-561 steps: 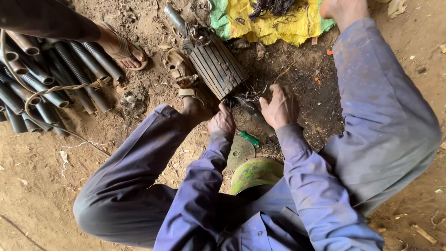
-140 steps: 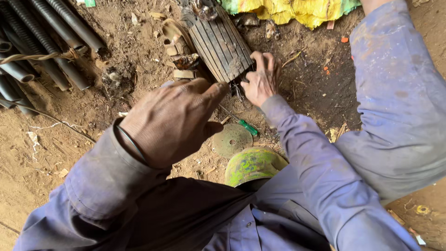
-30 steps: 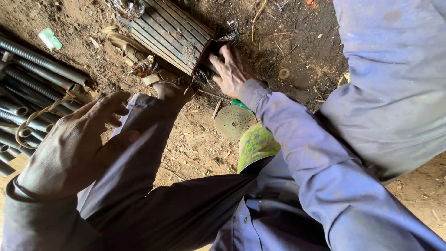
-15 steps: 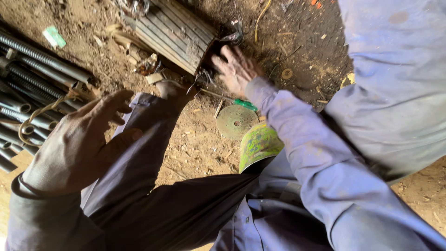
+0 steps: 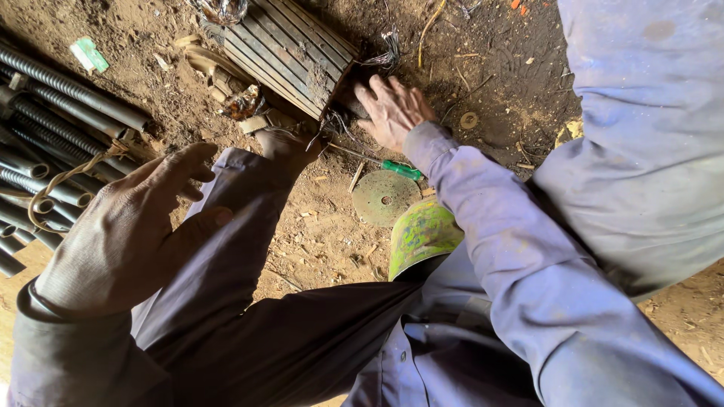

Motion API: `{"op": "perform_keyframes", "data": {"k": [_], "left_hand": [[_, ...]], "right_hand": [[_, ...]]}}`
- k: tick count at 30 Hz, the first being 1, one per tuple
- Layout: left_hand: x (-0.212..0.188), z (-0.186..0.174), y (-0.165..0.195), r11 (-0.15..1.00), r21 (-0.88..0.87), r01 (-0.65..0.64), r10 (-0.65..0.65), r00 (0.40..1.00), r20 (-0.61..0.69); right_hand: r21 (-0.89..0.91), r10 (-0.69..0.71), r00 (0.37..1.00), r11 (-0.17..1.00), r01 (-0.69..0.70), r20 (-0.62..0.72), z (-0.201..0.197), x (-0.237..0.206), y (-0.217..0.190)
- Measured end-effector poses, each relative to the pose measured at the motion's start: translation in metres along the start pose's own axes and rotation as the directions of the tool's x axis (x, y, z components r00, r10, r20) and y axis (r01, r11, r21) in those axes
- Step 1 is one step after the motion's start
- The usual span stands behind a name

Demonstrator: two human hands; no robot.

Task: The person sits on the ground and uses a screwdriver to pry burned copper windings out of an electric motor armature, pulling the wiring loose by hand and tossing the extracted copper onto a sack beside them.

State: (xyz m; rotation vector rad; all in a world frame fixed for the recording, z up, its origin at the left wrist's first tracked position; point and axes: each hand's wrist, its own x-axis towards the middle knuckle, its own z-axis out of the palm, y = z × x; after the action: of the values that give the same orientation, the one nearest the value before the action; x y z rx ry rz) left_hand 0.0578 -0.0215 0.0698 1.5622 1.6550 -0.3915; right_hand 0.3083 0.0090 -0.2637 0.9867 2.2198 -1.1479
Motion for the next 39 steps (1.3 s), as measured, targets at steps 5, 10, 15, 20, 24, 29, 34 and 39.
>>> {"op": "perform_keyframes", "data": {"k": [5, 10, 15, 20, 24, 29, 34, 39], "left_hand": [[-0.002, 0.002, -0.004, 0.989, -0.025, -0.146, 0.144, 0.988, -0.051], [-0.003, 0.004, -0.006, 0.997, -0.027, -0.066, 0.066, 0.998, -0.001], [-0.004, 0.003, -0.009, 0.957, -0.039, -0.286, 0.279, 0.951, -0.137], [-0.004, 0.005, -0.009, 0.979, -0.044, -0.199, 0.197, 0.979, -0.057], [-0.003, 0.002, -0.006, 0.969, -0.077, -0.236, 0.229, 0.969, -0.089], [-0.003, -0.002, 0.002, 0.999, -0.016, -0.043, 0.044, 0.999, 0.016], [-0.003, -0.002, 0.0, 0.988, -0.053, -0.146, 0.143, 0.988, -0.058], [-0.003, 0.003, -0.004, 0.984, -0.037, -0.172, 0.17, 0.985, -0.041]], "right_hand": [[0.036, 0.006, 1.0, 0.999, -0.006, 0.01, -0.004, -0.001, -0.002], [-0.053, -0.052, 0.995, 0.997, 0.057, 0.088, -0.016, -0.006, -0.004], [-0.139, -0.079, 0.987, 0.985, 0.098, 0.139, -0.02, -0.007, -0.006], [-0.201, -0.129, 0.991, 0.97, 0.135, 0.043, -0.02, -0.003, -0.008], [-0.135, -0.033, 0.999, 0.99, 0.039, 0.04, -0.023, -0.007, -0.007], [0.008, 0.049, 0.999, 0.999, -0.049, 0.017, -0.023, -0.014, -0.006], [-0.095, -0.038, 0.998, 0.995, 0.032, -0.059, -0.01, -0.007, -0.001], [-0.158, -0.045, 0.999, 0.986, 0.049, 0.032, 0.002, 0.003, 0.003]]}}
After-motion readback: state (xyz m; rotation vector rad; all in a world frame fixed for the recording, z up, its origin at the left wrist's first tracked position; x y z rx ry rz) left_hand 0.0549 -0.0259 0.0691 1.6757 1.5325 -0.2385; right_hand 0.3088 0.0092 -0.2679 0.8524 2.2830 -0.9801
